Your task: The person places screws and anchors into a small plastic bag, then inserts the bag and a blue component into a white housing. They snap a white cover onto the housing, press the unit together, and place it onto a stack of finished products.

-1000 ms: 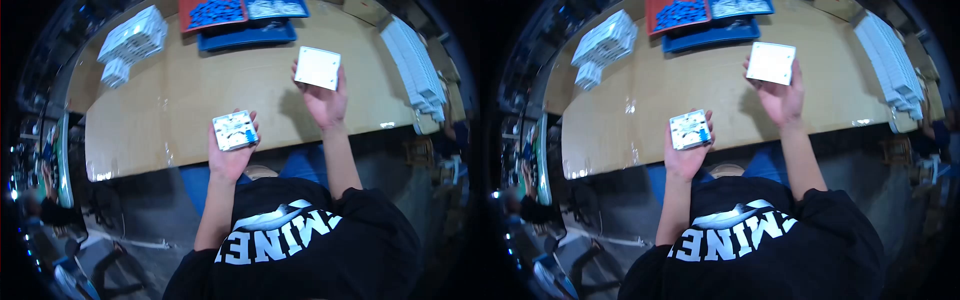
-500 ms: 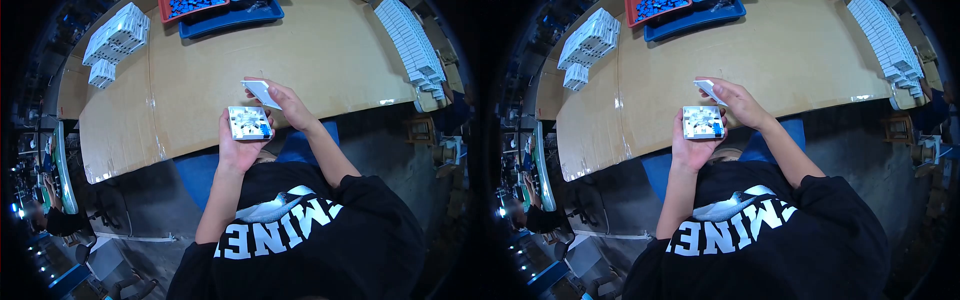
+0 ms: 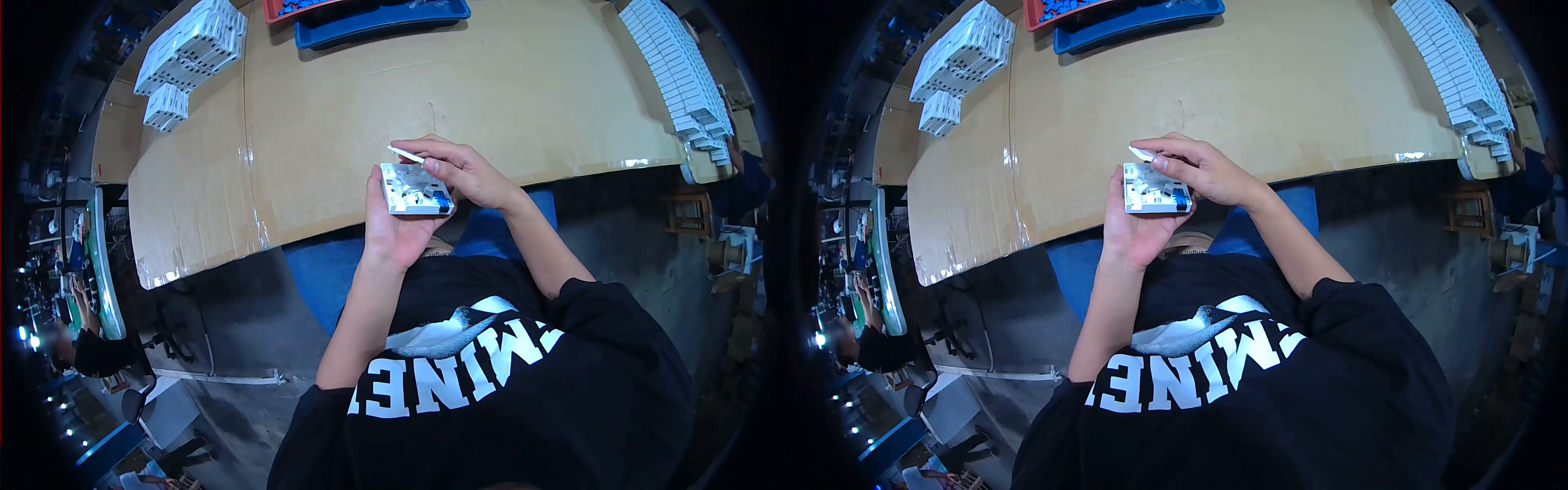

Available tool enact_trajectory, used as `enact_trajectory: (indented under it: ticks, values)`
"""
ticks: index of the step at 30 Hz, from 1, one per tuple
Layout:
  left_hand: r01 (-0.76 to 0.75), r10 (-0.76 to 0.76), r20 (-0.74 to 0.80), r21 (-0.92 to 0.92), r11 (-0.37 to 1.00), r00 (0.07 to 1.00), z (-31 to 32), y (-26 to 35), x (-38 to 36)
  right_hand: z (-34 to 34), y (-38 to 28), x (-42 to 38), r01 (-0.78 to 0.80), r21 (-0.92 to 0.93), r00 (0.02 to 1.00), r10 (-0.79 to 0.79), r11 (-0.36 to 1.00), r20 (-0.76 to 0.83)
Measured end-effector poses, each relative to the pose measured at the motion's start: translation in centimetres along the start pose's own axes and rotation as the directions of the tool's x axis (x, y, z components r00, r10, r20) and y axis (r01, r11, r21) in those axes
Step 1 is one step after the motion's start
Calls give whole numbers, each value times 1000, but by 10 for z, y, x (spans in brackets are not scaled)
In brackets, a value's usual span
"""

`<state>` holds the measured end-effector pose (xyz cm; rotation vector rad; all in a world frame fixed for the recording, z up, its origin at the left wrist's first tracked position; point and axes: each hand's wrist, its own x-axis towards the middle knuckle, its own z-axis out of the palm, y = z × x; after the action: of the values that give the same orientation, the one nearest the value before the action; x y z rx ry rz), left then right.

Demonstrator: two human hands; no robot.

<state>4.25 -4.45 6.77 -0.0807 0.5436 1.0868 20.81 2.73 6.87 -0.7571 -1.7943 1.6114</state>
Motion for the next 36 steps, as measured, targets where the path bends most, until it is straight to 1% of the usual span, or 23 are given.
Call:
enact_trajectory:
  ticks: [2, 5, 7, 11, 14, 16, 19, 23, 25, 29, 31, 32, 34, 36]
  values:
    - [-7, 7, -3, 18, 1000, 1000, 2, 0, -1, 0, -1, 0, 5, 4, 1000, -5, 1000, 13]
    - [-30, 29, -11, -28, 999, 1000, 5, -1, -2, 3, -3, 0, -32, -36, 999, 33, 999, 27]
    - [-43, 43, -62, 7, 999, 997, 6, -2, 0, 3, -2, 1, -54, -85, 997, 58, 995, 51]
    - [-41, 44, -91, 30, 999, 995, 6, -2, 2, 0, -2, 2, -72, -63, 992, 78, 995, 103]
    - [-26, 32, -81, 73, 997, 996, 1, -1, 8, -2, -3, 5, -87, -57, 990, 93, 995, 107]
    - [-14, 20, -55, 103, 995, 998, 0, 1, 9, -5, -8, 6, -141, -6, 980, 140, 990, 140]
    - [-11, 14, -31, 99, 995, 999, 1, 3, 13, -11, -9, 11, -150, 5, 974, 147, 989, 174]
    - [-20, 22, -42, 62, 998, 999, 6, 5, 16, -13, -11, 15, -166, -15, 972, 166, 986, 168]
    - [-21, 23, -29, 56, 998, 999, 8, 5, 16, -9, -9, 16, -209, -64, 972, 215, 976, 97]
    - [17, -17, -3, 20, 1000, 1000, 6, 8, 17, -5, -4, 15, -180, -104, 982, 184, 978, 32]
    - [23, -22, -53, 12, 1000, 998, 9, 8, 16, -4, -3, 16, -195, -124, 981, 193, 973, -31]
    - [24, -23, -54, 13, 1000, 998, 9, 9, 17, -4, -6, 16, -196, -124, 981, 193, 973, -32]
    - [50, -50, -71, 5, 999, 996, 8, 11, 19, -3, -21, 17, -296, -138, 955, 291, 945, -56]
    - [52, -50, -77, 14, 999, 996, 9, 12, 19, -2, -13, 19, -295, -141, 955, 288, 945, -69]
